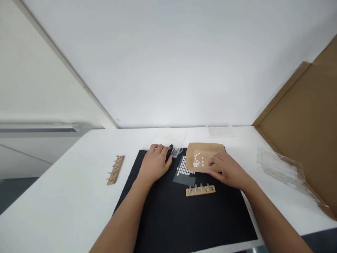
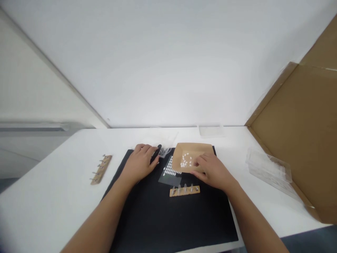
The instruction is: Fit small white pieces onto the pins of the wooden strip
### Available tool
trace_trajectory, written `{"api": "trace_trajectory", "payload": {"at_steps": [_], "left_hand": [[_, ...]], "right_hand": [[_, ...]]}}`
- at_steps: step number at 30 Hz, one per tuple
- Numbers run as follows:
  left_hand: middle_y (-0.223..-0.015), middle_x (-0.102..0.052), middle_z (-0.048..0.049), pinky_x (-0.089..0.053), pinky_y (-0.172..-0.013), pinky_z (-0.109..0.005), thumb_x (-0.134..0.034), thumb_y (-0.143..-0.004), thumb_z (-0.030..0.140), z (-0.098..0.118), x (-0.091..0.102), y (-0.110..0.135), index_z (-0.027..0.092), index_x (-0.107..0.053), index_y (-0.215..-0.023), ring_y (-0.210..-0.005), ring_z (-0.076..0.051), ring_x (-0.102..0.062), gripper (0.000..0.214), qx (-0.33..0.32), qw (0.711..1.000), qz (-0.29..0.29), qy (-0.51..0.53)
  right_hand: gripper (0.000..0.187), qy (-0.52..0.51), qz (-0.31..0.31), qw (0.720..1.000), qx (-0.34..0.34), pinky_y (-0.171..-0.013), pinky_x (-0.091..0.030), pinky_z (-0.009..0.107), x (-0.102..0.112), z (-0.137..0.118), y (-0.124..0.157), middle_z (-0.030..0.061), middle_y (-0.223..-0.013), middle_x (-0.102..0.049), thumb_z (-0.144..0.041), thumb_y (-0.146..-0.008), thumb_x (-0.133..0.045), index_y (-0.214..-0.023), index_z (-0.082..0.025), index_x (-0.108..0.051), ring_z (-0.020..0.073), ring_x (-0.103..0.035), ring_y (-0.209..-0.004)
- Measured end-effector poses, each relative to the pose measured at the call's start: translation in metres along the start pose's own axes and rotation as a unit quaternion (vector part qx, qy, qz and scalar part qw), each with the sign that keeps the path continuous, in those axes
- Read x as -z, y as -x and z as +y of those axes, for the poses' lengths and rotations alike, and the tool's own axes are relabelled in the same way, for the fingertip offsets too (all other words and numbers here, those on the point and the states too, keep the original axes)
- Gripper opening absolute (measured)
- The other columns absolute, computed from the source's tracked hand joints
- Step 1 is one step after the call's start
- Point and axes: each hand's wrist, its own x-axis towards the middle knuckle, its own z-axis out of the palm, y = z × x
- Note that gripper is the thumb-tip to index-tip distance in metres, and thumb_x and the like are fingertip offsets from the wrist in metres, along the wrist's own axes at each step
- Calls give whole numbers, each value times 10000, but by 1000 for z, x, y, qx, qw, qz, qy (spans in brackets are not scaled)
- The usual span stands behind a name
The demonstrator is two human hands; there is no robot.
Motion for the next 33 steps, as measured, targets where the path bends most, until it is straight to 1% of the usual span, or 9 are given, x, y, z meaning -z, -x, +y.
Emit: {"api": "trace_trajectory", "payload": {"at_steps": [5,10,12,14,16,19,25,30,33], "left_hand": [[-1114,-732,-162,-515,-1009,-534,-573,-984,292,-2,0,0,169,-689,-1219,-1152,-391,-567,289,-5,1000,0,0],[-1120,-722,-155,-531,-964,-518,-593,-953,260,-1,3,0,171,-663,-1239,-1121,-392,-580,307,14,1000,12,9],[-1113,-716,-137,-537,-947,-486,-575,-940,218,1,4,0,177,-640,-1261,-1096,-367,-610,330,25,1000,10,8],[-1122,-705,-114,-549,-863,-418,-542,-938,185,4,7,-1,181,-618,-1279,-1035,-319,-656,350,44,999,-4,10],[-1158,-689,-102,-529,-730,-359,-506,-960,182,7,10,-1,180,-610,-1283,-949,-274,-687,340,58,998,-22,7],[-1199,-666,-98,-480,-622,-329,-472,-1003,215,10,14,-1,176,-617,-1279,-864,-244,-694,314,56,998,-33,-6],[-1212,-637,-96,-455,-577,-307,-462,-1038,243,14,20,-1,188,-605,-1347,-787,-215,-676,345,71,997,-6,-14],[-1249,-643,-87,-426,-557,-306,-464,-1063,255,12,21,0,222,-582,-1410,-792,-220,-683,368,78,996,-5,-29],[-1220,-671,-73,-413,-562,-303,-489,-1075,287,10,18,0,234,-614,-1364,-817,-228,-695,320,95,994,-6,-47]], "right_hand": [[119,2,2,1000,11,-887,-509,401,-4,4,1,74,-1039,-702,-304,-1036,-672,-1056,-206,-608,257,-633,-1006],[96,7,0,1000,13,-883,-511,401,-4,5,1,71,-1040,-700,-281,-1036,-665,-1050,-205,-607,252,-630,-998],[85,7,2,1000,13,-881,-512,398,-3,5,1,69,-1035,-699,-270,-1035,-661,-1049,-205,-607,252,-635,-999],[80,7,1,1000,15,-881,-512,393,-3,5,1,71,-1031,-698,-264,-1035,-660,-1051,-204,-609,250,-638,-1000],[80,6,-1,1000,18,-885,-511,392,-3,6,1,72,-1035,-697,-263,-1034,-659,-1056,-203,-611,247,-637,-1001],[73,5,-3,1000,21,-890,-509,399,-4,7,1,70,-1044,-698,-255,-1034,-656,-1060,-206,-608,246,-631,-1000],[75,0,7,1000,25,-866,-519,410,-7,10,1,72,-1028,-698,-273,-1040,-651,-1055,-221,-598,255,-630,-978],[76,0,12,999,29,-847,-522,407,-9,11,2,67,-1011,-695,-281,-1044,-642,-1051,-228,-588,254,-634,-960],[65,0,10,1000,30,-848,-524,407,-10,12,1,66,-1004,-693,-277,-1048,-631,-1046,-228,-588,253,-635,-955]]}}
